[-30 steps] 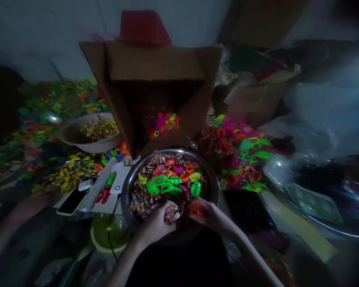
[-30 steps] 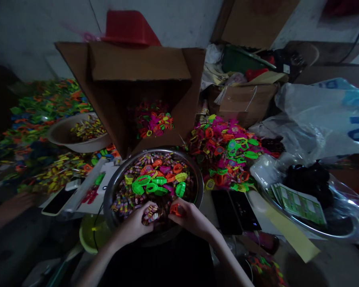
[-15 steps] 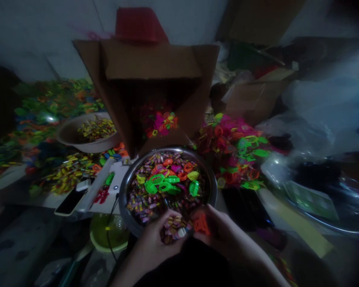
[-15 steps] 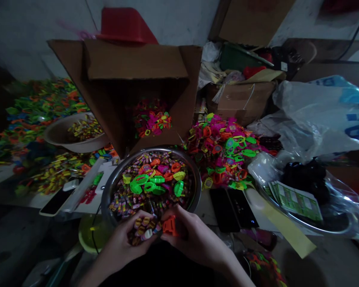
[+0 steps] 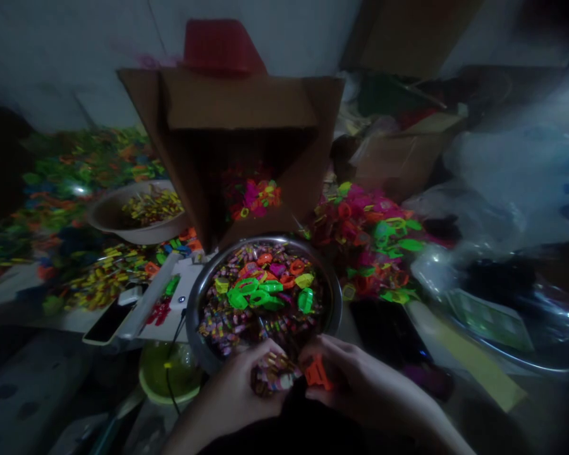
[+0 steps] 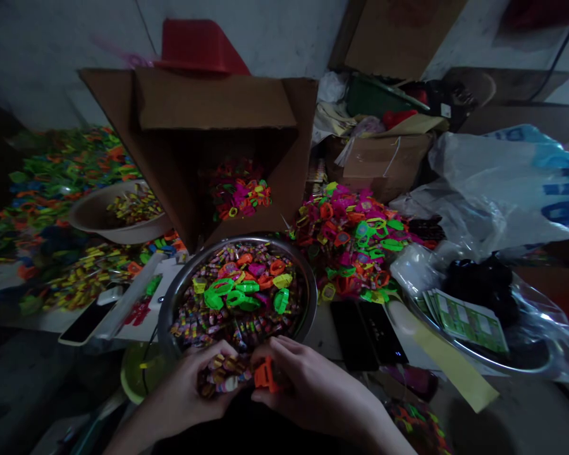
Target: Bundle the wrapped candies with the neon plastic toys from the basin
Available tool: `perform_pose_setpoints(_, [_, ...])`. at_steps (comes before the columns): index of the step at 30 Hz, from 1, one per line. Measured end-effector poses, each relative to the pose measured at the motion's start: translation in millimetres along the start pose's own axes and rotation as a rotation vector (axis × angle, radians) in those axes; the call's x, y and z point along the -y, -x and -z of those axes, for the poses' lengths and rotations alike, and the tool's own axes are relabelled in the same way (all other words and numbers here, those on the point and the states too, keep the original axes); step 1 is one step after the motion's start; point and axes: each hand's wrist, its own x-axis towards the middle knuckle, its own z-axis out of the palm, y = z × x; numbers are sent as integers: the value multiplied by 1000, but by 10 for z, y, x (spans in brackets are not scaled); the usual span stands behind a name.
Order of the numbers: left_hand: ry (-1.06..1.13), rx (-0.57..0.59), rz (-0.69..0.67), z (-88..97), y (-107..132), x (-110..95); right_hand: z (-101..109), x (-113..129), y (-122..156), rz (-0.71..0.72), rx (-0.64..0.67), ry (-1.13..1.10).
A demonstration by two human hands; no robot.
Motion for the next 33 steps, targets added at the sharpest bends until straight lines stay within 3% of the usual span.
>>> perform_pose_setpoints(5, [-139,-9,6,14,34,11,-14,18,-35,50,8,49])
perform_pose_setpoints(13, [-288,140,-86,92,27,-166,-93,-68,-73,263,75,244])
perform_pose_setpoints(18, [-334,206,-99,121,29,-170,-141,-193,-123,298,121,130])
perform_pose_setpoints(21, [-297,218,-87,81,48,-82,-193,-253,-158,221,158,-13])
perform_pose_setpoints(24, [-166,130,-5,-39,29,136,-148,-339,-140,62,191,-54])
perform_pose_setpoints(27, [79,-105,129,-173,-58,470,154,-504,-66,-59,229,-9])
perform_pose_setpoints(28, [171,-186,161,-206,-97,584,312,-574,-40,-77,185,12])
perform_pose_setpoints(30, [318,-332,204,-249,-177,772,650,-718,-9,-82,-139,94])
perform_pose_setpoints(32, [423,-436,237,-264,-244,877,907,-839,-29,-106,-784,252])
perform_pose_setpoints(33, [459,-484,246,-265,-269,895,966,-887,-62,-101,-1041,340])
